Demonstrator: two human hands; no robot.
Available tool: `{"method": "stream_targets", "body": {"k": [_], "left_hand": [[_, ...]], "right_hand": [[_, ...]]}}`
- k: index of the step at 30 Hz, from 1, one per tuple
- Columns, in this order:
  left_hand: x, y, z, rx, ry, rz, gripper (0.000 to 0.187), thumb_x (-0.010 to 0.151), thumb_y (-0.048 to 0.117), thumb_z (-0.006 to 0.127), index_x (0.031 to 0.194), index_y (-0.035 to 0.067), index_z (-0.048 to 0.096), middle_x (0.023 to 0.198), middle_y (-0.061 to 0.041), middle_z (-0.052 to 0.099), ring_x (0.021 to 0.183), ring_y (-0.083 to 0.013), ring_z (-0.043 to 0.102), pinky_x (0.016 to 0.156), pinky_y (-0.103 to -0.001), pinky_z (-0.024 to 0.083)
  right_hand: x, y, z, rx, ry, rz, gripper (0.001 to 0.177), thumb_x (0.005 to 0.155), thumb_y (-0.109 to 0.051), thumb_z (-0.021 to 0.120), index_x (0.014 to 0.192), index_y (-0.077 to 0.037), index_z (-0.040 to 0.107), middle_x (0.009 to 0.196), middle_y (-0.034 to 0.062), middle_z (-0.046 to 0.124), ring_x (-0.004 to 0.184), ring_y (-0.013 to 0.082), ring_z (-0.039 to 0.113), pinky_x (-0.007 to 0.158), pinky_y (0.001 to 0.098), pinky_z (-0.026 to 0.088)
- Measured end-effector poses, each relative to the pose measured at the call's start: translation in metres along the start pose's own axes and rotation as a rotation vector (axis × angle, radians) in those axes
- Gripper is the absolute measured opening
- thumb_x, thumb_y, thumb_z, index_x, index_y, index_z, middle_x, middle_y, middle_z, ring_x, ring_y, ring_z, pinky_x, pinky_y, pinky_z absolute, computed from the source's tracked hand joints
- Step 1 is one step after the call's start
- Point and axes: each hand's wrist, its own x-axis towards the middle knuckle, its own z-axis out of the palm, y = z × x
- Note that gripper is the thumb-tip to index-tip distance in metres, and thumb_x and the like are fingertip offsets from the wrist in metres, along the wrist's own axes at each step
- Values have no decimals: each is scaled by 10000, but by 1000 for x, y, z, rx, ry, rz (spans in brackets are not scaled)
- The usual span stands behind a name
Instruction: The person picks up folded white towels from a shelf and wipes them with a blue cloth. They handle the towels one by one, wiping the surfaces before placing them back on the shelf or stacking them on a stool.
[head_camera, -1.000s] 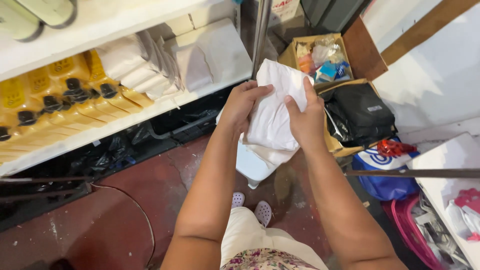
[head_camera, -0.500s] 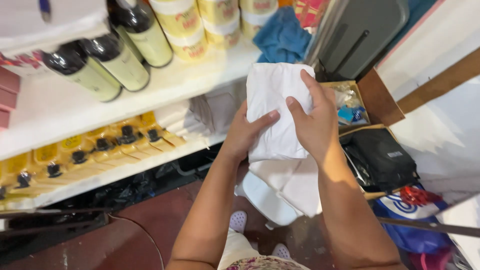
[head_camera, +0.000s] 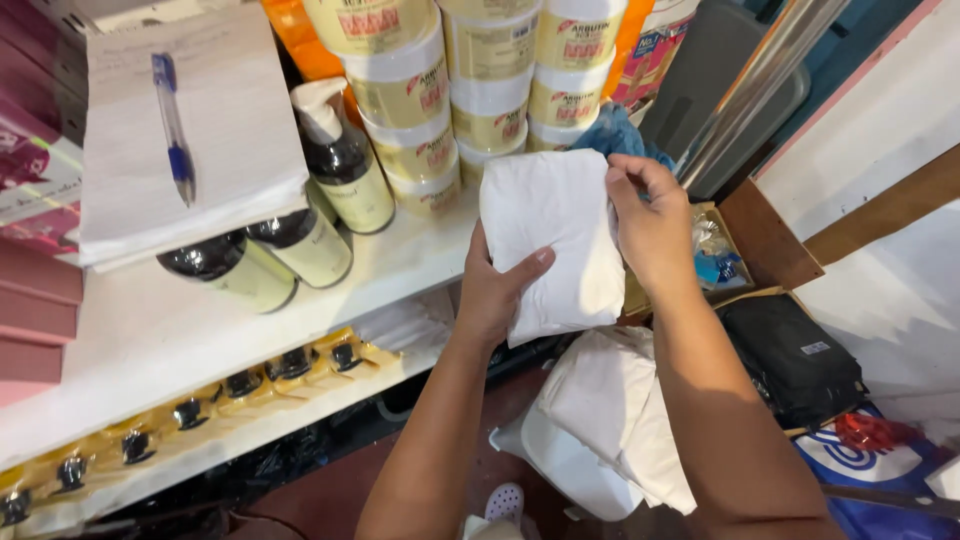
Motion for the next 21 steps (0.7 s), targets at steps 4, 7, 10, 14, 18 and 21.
{"method": "stream_targets", "body": {"k": [4, 7, 10, 14, 18, 21], "left_hand": [[14, -1, -2, -38, -29, -19, 762, 778, 18, 831, 1438, -1, 451, 1318, -134, 639, 1176, -234, 650, 1015, -381, 538], [21, -3, -4, 6, -30, -1, 760, 779, 11, 832, 1443, -11, 463, 1312, -147, 650, 1170, -240, 655, 1021, -378, 536], [23, -2, -3, 12, 2, -27, 772, 763, 12, 832, 1438, 2, 457, 1300, -144, 653, 1153, -241, 662, 1002, -380, 541], [22, 4, 1, 4, 2, -21, 785, 764, 20, 834, 1449, 8, 451, 1309, -139, 645, 1164, -236, 653, 1011, -377, 535], [17, 6, 4, -27, 32, 12, 782, 768, 11, 834, 1442, 6, 436, 1319, -135, 631, 1180, -238, 641, 1019, -385, 535], [14, -2, 5, 4, 76, 80, 776, 763, -10, 834, 1433, -4, 441, 1315, -146, 634, 1179, -242, 638, 1027, -386, 535]], "right_hand": [[13, 4, 2, -92, -37, -60, 216, 1012, -143, 662, 1196, -34, 692, 894, -51, 635, 711, 0, 533, 599, 182, 436], [37, 25, 0, 39, -27, 60, 223, 1018, -159, 667, 1186, -18, 710, 892, -28, 636, 698, 43, 512, 601, 207, 410], [75, 63, -6, -61, -1, -103, 257, 1050, -187, 654, 1263, -47, 687, 1185, 68, 709, 1060, 128, 639, 944, 275, 520], [107, 108, 1, -899, -23, -348, 681, 857, -216, 786, 1479, -128, 525, 1495, 303, 373, 1406, 529, 307, 1074, 648, 236], [110, 152, -3, -1127, -6, -265, 486, 995, -114, 654, 1465, -212, 580, 1543, 169, 503, 1346, 432, 457, 1047, 580, 353], [81, 125, -22, -749, -138, -395, 573, 909, 33, 610, 1450, -153, 626, 1372, 190, 634, 1309, 371, 577, 1133, 431, 465]]}}
